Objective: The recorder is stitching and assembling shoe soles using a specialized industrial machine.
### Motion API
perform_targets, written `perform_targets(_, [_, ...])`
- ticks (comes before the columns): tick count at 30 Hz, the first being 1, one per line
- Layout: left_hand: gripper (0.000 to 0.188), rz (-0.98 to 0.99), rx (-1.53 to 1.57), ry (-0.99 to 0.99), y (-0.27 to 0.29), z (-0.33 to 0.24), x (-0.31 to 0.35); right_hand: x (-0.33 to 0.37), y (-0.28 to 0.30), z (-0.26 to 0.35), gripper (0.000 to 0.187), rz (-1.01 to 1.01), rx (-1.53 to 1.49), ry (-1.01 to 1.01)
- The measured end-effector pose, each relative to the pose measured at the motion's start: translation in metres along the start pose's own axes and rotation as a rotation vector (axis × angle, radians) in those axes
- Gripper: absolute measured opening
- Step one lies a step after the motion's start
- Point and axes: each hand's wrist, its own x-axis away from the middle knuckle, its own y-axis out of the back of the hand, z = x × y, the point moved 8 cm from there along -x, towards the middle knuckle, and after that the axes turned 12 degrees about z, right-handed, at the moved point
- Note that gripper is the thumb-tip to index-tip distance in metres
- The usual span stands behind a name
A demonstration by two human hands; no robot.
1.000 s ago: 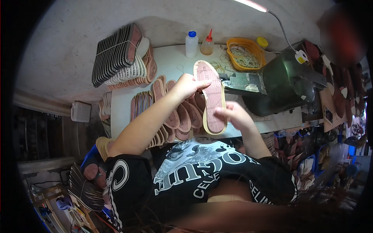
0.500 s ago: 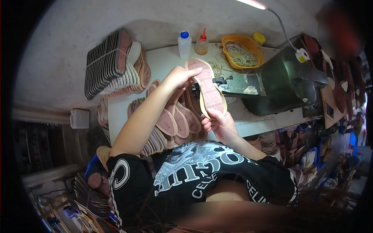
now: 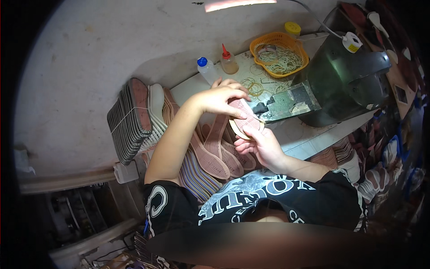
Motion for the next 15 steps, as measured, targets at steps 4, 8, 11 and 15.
perform_targets(4, [0.046, 0.158, 0.029, 0.068, 0.003, 0.002, 0.005, 0.001, -0.011, 0.008, 0.043, -0.027, 0.051, -0.028])
perform_targets(8, [0.045, 0.249, 0.148, 0.087, 0.003, -0.005, 0.009, -0.001, -0.008, 0.008, 0.046, -0.022, 0.058, -0.039])
perform_targets(11, [0.048, 0.199, 0.126, 0.140, -0.002, -0.005, 0.017, -0.004, -0.004, 0.007, 0.047, 0.002, 0.076, -0.058])
perform_targets(15, [0.046, 0.225, 0.132, 0.234, -0.009, -0.012, 0.026, -0.003, -0.008, 0.012, 0.045, 0.022, 0.030, -0.054])
